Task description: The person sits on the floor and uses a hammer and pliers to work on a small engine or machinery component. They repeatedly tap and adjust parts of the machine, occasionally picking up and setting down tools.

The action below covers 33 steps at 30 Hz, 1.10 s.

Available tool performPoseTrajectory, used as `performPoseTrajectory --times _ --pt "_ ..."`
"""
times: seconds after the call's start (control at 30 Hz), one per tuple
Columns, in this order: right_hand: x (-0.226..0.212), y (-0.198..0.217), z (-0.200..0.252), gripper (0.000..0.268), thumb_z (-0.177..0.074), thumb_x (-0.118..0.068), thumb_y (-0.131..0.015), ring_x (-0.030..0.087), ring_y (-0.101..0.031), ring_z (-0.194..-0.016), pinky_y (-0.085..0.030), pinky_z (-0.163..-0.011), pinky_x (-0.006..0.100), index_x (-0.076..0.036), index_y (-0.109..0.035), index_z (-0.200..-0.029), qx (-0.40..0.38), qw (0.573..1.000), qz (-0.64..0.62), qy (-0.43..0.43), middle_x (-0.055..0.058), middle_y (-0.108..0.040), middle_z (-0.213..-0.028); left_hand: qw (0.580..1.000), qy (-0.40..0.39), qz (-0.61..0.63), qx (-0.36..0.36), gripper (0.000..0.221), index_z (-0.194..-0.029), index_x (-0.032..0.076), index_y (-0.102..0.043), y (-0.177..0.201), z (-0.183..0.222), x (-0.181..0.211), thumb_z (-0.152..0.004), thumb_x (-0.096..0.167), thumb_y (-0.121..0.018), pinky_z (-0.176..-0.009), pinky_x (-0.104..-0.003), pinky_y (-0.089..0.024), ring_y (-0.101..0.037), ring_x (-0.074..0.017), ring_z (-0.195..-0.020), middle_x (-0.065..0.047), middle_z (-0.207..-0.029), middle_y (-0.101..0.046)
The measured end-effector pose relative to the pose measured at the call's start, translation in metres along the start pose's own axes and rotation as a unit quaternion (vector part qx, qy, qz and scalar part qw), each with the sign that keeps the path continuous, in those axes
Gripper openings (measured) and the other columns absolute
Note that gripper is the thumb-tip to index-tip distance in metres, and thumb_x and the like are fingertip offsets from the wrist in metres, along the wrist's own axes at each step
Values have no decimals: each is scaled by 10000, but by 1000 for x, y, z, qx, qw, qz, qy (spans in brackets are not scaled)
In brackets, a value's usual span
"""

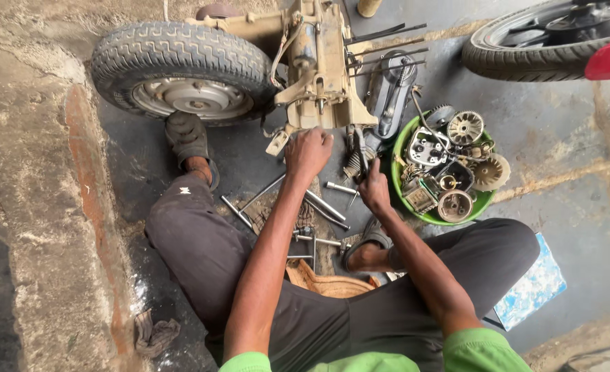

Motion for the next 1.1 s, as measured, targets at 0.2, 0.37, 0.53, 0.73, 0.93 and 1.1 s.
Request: performPoseTrajectory --times 0.2,0.37,0.53,0.73,0.93,1.1 --pt "-8 10 18 325 -894 -10 -516 453 -616 -612 -493 -640 571 -10 -372 -1186 -12 995 -86 -54 306 -652 -775 1000 -6 14 7 294 -1032 87 -757 3 3 4 -946 333 -619 -731 -478 -568 -739 -350 -867 -149 -990 -771" --pt "-11 8 12 322 -916 -142 -675 471 -638 -655 -480 -679 572 -3 -421 -1057 -74 996 -9 -55 313 -649 -757 1000 -19 0 15 282 -989 87 -768 6 2 8 -943 334 -638 -732 -486 -559 -732 -363 -856 -152 -955 -768" --pt "0 17 8 280 -896 -101 -604 511 -634 -703 -482 -697 606 -5 -447 -1108 -2 999 40 -17 310 -658 -756 1000 -21 -7 20 274 -988 95 -772 -8 3 5 -945 330 -638 -711 -470 -557 -734 -342 -829 -135 -931 -774" --pt "10 21 10 187 -931 -116 -584 447 -667 -713 -511 -685 580 -52 -481 -1074 -55 990 84 -95 266 -670 -793 1000 -7 11 -14 270 -1039 101 -764 -15 -3 -8 -970 317 -616 -654 -407 -575 -749 -256 -719 -106 -864 -777" --pt "-19 70 -18 633 -887 -89 -580 387 -592 -1052 -579 -722 469 -149 -400 -1491 -121 914 383 62 318 -462 -1387 1000 -14 -19 -2 281 -1034 95 -753 -19 -12 -12 -966 336 -624 -636 -426 -571 -742 -269 -703 -111 -842 -774" --pt "-71 117 -60 712 -907 -372 -618 335 -402 -1303 -324 -1113 527 -300 -327 -1553 -117 653 691 289 177 -420 -1427 999 -39 -2 30 281 -908 101 -761 -13 -7 6 -934 349 -629 -708 -483 -553 -748 -295 -743 -113 -837 -779"
Point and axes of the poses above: each hand's wrist, its own z-axis away from the middle knuckle, its own y-axis out of the back of the hand, x = y × z, the point moved 7 cm from there along -z, towards the middle knuckle
